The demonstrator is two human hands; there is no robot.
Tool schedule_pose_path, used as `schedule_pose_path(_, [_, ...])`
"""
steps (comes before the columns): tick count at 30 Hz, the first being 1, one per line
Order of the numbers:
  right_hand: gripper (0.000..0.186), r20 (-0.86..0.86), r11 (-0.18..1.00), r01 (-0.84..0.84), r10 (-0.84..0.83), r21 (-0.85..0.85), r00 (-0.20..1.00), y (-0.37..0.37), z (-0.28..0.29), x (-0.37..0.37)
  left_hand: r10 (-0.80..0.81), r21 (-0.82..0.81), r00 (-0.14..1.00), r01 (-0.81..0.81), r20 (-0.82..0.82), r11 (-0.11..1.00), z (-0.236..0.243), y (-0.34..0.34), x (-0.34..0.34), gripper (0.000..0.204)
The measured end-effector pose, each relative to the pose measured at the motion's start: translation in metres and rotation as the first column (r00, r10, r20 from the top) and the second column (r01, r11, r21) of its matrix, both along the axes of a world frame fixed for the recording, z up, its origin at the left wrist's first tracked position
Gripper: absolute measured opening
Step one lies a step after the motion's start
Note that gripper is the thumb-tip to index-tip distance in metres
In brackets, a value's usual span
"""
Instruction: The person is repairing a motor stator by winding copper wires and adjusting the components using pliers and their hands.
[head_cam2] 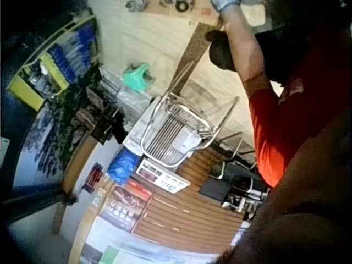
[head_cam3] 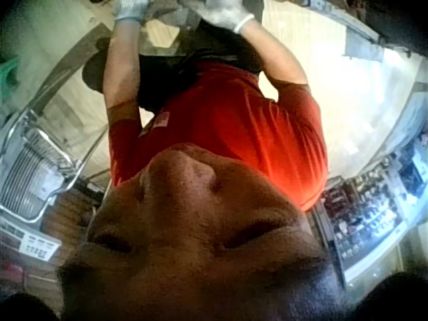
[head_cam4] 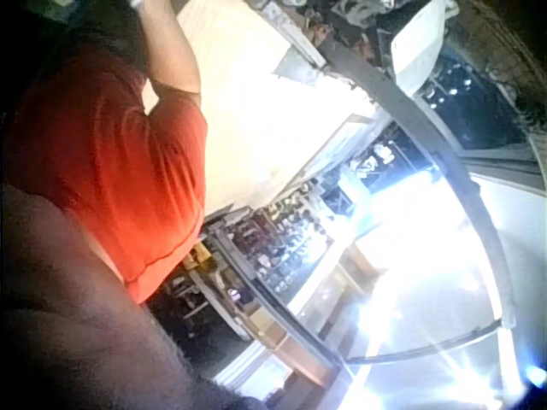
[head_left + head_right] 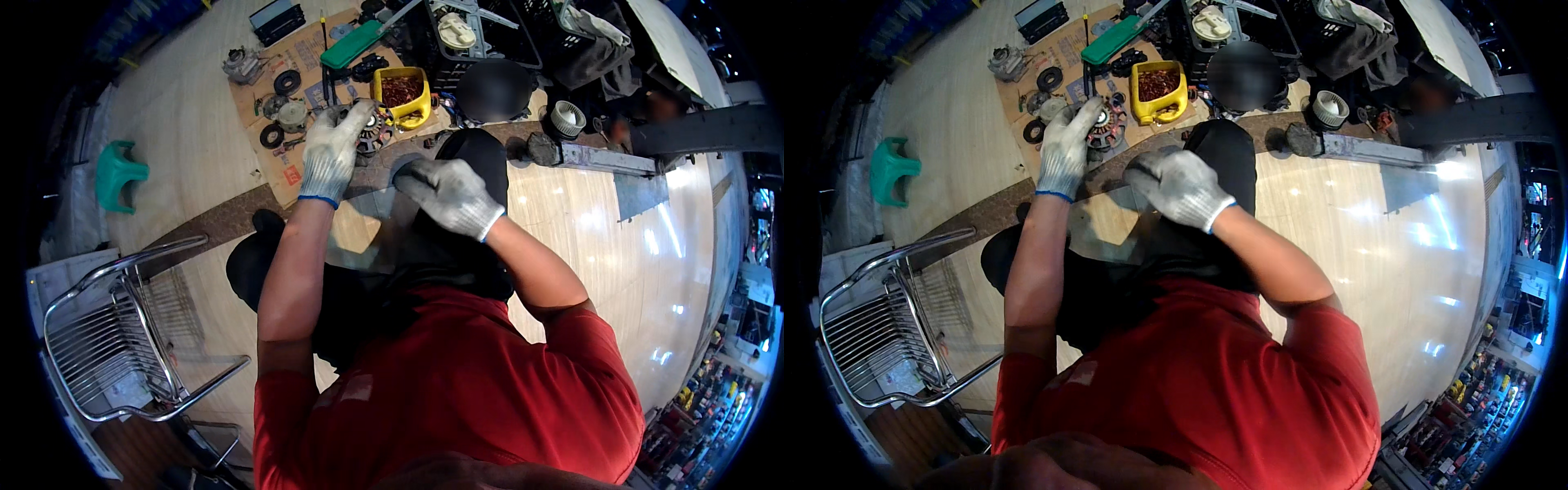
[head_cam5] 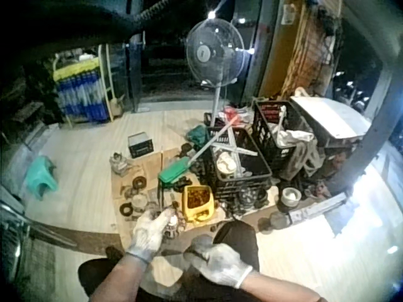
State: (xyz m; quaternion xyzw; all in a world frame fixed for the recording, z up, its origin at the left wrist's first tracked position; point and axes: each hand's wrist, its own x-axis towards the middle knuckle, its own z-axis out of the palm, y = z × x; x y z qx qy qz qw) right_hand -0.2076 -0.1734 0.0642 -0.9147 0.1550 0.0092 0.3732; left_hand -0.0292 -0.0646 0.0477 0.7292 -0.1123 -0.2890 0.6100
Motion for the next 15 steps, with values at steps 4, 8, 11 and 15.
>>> schedule_pose_path(4, [0.027,0.256,0.965,0.104,-0.040,-0.239,0.966,0.012,-0.044,-0.005,0.206,-0.333,0.906,-0.336,-0.369,0.881,-0.035,-0.007,0.013,0.064])
schedule_pose_path(8, [0.027,0.276,0.957,0.211,-0.152,-0.199,0.949,-0.005,-0.062,-0.016,0.016,-0.525,0.808,-0.397,-0.588,0.753,-0.007,0.000,0.004,0.024])
schedule_pose_path(11, [0.033,0.111,0.989,0.103,-0.091,-0.110,0.990,-0.012,-0.049,-0.022,-0.004,-0.525,0.807,-0.380,-0.590,0.762,-0.008,-0.001,0.001,0.026])
schedule_pose_path(15, [0.056,-0.109,0.998,0.053,-0.055,-0.019,0.993,-0.018,-0.020,-0.019,-0.095,-0.554,0.818,-0.294,-0.567,0.779,-0.021,-0.004,0.001,0.027])
